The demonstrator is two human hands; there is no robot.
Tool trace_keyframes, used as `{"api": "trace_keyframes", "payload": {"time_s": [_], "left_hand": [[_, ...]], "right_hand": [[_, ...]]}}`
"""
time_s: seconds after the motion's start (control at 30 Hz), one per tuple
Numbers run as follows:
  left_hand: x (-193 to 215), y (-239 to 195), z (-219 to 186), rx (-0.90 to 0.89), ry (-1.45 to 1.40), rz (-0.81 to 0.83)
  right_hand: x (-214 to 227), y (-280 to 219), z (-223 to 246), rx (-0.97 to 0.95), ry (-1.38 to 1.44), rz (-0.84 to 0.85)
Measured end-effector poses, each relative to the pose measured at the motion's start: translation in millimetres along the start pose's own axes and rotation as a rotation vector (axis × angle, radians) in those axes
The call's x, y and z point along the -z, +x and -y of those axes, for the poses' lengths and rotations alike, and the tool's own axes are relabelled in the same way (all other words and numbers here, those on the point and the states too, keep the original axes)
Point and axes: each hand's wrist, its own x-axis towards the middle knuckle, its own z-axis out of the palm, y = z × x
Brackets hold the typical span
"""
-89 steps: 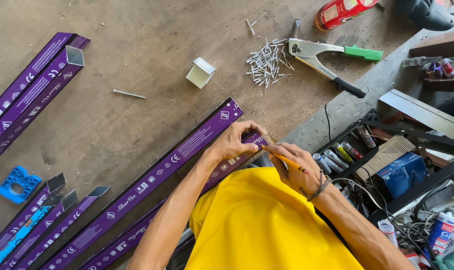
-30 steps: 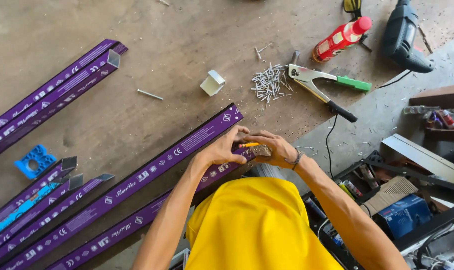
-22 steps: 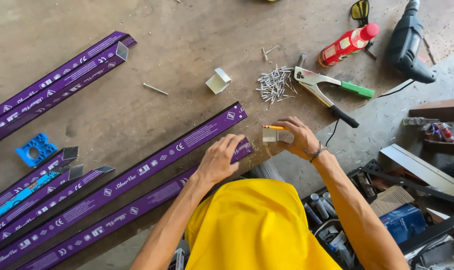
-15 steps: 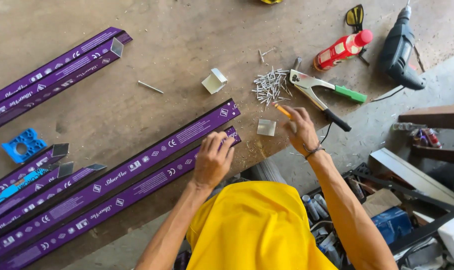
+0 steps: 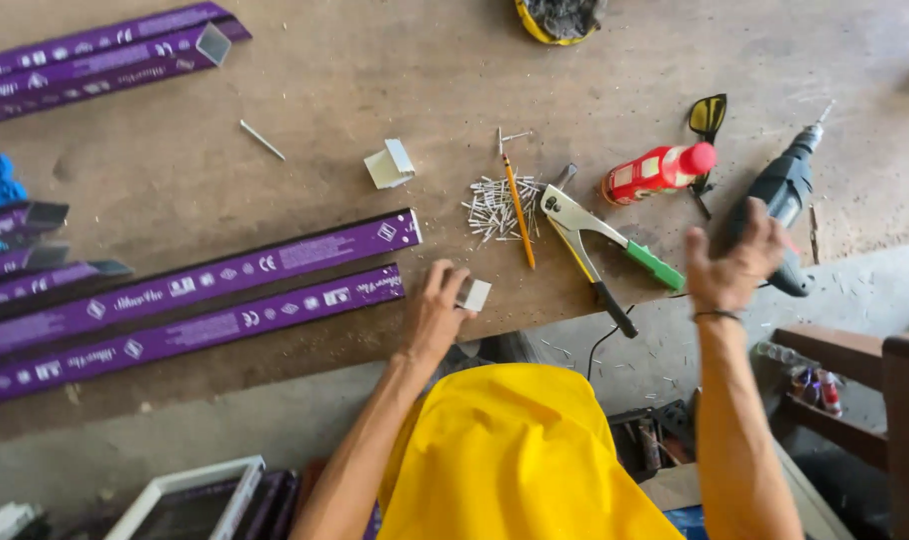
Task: Assembling metal frame components using a power drill, rivet gun, and rivets.
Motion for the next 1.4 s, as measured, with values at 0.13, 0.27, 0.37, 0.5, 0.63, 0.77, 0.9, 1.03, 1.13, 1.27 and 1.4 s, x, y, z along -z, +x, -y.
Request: {"api": "trace_keyframes", "payload": {"time_s": [0.13,0.27,0.37,0.5,0.63,0.77,0.9,1.03,1.13,1.27,1.4], "left_hand": [[14,-29,-10,-0.1,-0.005,0.016],[-35,-65,-15,-0.314,0.232,-0.025],[-65,-72,-16,-0.14,0.278,-0.333],[-73,-87,-43,0.184,0.259,-0.489],[-56,-81,-72,0.688,-0.402,-0.361],[-30,-68,-94,0.984,-1.026,-0.251],[-46,-58,-92,1.084,-1.269,-0.245],[-40,-53,-100,1.154,-1.247,-0.23],[-30,-49,-100,1.19,-1.318,-0.203],[-34,-55,-95,1.17,-1.427,-0.229],[-23,-56,-88,1.186,-1.448,-0.184]], "right_hand": [[18,16,-73,-0.219,-0.077,0.392],[24,32,-84,-0.135,-0.094,0.453],[11,36,-99,-0.093,-0.078,0.364],[28,31,-102,0.118,0.054,0.225],[112,-8,-61,-0.111,0.591,0.168],[215,-42,-71,-0.674,0.248,0.689],[263,-20,112,-0.619,0.536,0.506],[246,-20,163,-0.925,0.364,0.862],[214,-40,169,-0.736,0.3,1.108],[192,-48,201,-0.454,0.13,1.255],[184,-54,215,-0.502,0.111,1.302]]}}
